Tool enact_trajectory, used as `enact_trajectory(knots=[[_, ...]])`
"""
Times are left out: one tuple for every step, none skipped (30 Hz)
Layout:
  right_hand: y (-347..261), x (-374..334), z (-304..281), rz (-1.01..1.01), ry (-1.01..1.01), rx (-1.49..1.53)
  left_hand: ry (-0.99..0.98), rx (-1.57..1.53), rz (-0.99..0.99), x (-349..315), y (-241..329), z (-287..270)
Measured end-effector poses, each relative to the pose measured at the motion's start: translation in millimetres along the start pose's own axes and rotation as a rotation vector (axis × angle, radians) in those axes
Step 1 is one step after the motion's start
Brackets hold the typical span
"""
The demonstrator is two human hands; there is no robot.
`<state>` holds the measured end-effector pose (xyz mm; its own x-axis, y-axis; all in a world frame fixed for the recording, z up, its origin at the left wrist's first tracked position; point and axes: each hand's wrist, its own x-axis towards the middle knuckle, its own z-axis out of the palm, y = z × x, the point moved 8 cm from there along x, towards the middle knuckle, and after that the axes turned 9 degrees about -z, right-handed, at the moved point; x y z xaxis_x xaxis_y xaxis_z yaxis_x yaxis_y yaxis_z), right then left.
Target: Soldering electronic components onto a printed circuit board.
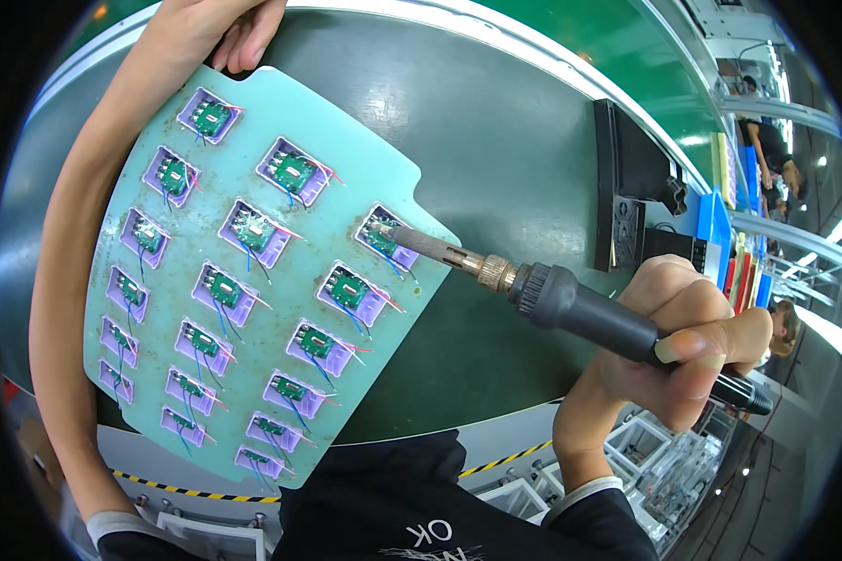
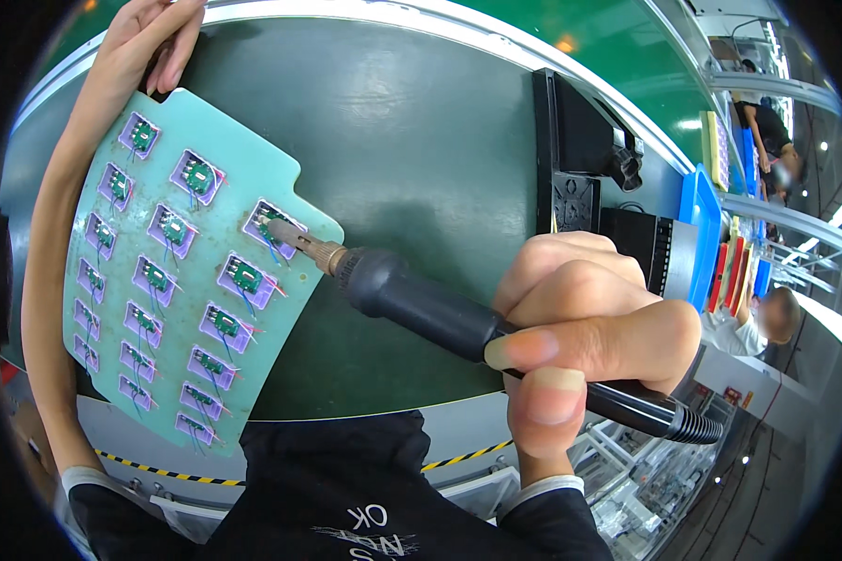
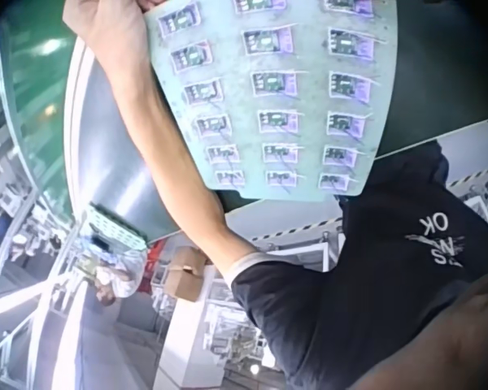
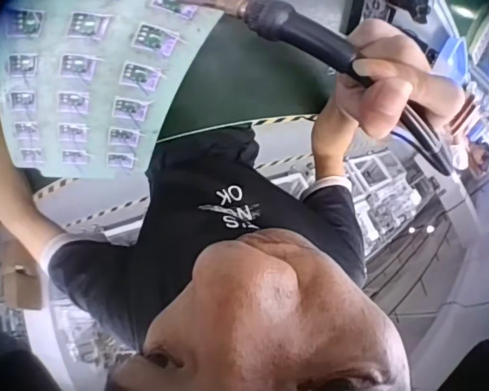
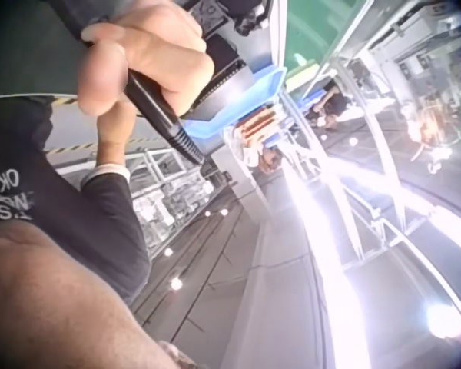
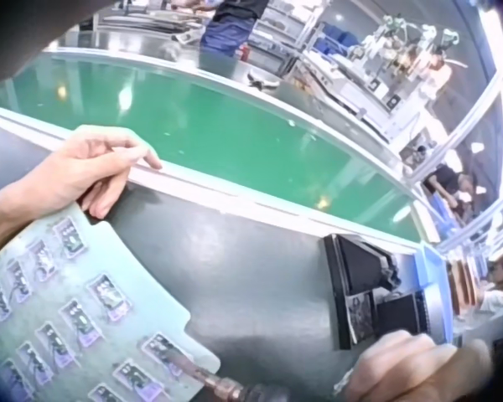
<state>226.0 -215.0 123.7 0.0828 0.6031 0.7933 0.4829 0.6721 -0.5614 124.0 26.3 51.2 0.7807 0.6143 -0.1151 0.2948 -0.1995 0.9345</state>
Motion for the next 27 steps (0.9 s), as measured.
enact_trajectory(knots=[[0.1,-0.9,-0.7,0.006,-0.008,-0.014,-0.012,-0.02,0.01,3.0,-2.9,4.2],[0.3,-1.6,-1.0,0.01,-0.015,-0.021,-0.018,-0.031,0.014,5.1,-5.2,7.2],[0.6,-2.3,-0.9,0.014,-0.02,-0.026,-0.022,-0.038,0.016,6.7,-7.1,9.6],[1.1,-2.9,-0.7,0.017,-0.025,-0.029,-0.026,-0.043,0.016,8.0,-9.0,11.4],[0.9,-3.2,-1.7,0.017,-0.025,-0.028,-0.028,-0.045,0.018,9.0,-8.4,13.0],[0.7,-3.5,-2.8,0.018,-0.026,-0.028,-0.034,-0.052,0.021,10.1,-7.9,15.0],[0.9,-3.2,-2.0,0.016,-0.024,-0.021,-0.035,-0.053,0.02,9.3,-7.2,13.6],[1.0,-3.0,-1.5,0.014,-0.022,-0.014,-0.033,-0.05,0.019,8.7,-6.9,12.1],[1.1,-2.9,-1.1,0.013,-0.021,-0.01,-0.036,-0.05,0.027,8.4,-6.1,11.2],[1.1,-2.8,-1.0,0.013,-0.02,-0.006,-0.04,-0.051,0.035,8.1,-5.3,10.8],[1.0,-2.8,-1.0,0.013,-0.019,-0.004,-0.04,-0.051,0.036,8.0,-5.1,10.5],[1.4,-2.8,-0.4,0.011,-0.016,0.005,-0.031,-0.044,0.024,6.9,-5.6,8.4],[1.3,-2.7,0.6,0.009,-0.014,0.009,-0.023,-0.036,0.011,6.0,-6.2,6.4],[1.4,-3.4,0.0,0.021,-0.012,-0.018,-0.027,-0.041,0.013,7.3,-7.2,8.3],[1.7,-4.1,-0.8,0.033,-0.011,-0.045,-0.032,-0.044,0.02,8.6,-7.9,10.5],[1.1,-3.6,-0.8,0.032,-0.01,-0.045,-0.033,-0.041,0.024,8.6,-6.9,10.6],[1.1,-3.2,-1.1,0.038,-0.01,-0.052,-0.034,-0.04,0.024,8.5,-6.1,10.6],[1.4,-3.0,-1.4,0.044,-0.009,-0.059,-0.031,-0.032,0.022,8.6,-5.6,10.7],[1.6,-3.2,-1.1,0.043,-0.009,-0.059,-0.028,-0.024,0.021,8.6,-5.2,10.7],[2.0,-3.5,-1.4,0.038,0.005,-0.039,-0.028,-0.024,0.021,8.5,-4.8,10.8],[2.2,-3.5,-2.2,0.034,0.02,-0.019,-0.029,-0.023,0.018,8.5,-4.8,10.9],[3.1,-3.5,-2.8,0.034,0.02,-0.019,-0.03,-0.022,0.015,8.5,-5.6,11.0],[3.4,-3.2,-2.4,0.027,0.003,-0.01,-0.03,-0.022,0.015,8.6,-6.1,10.8],[3.3,-3.1,-1.5,0.02,-0.013,-0.002,-0.033,-0.024,0.017,8.7,-6.3,10.8],[3.0,-2.9,-1.8,0.02,-0.013,-0.003,-0.038,-0.026,0.021,8.9,-5.9,11.2],[2.7,-2.7,-1.8,0.023,-0.015,-0.012,-0.039,-0.026,0.021,8.9,-5.4,11.5],[2.6,-2.5,-1.9,0.027,-0.018,-0.021,-0.035,-0.027,0.021,8.7,-4.9,11.5]])
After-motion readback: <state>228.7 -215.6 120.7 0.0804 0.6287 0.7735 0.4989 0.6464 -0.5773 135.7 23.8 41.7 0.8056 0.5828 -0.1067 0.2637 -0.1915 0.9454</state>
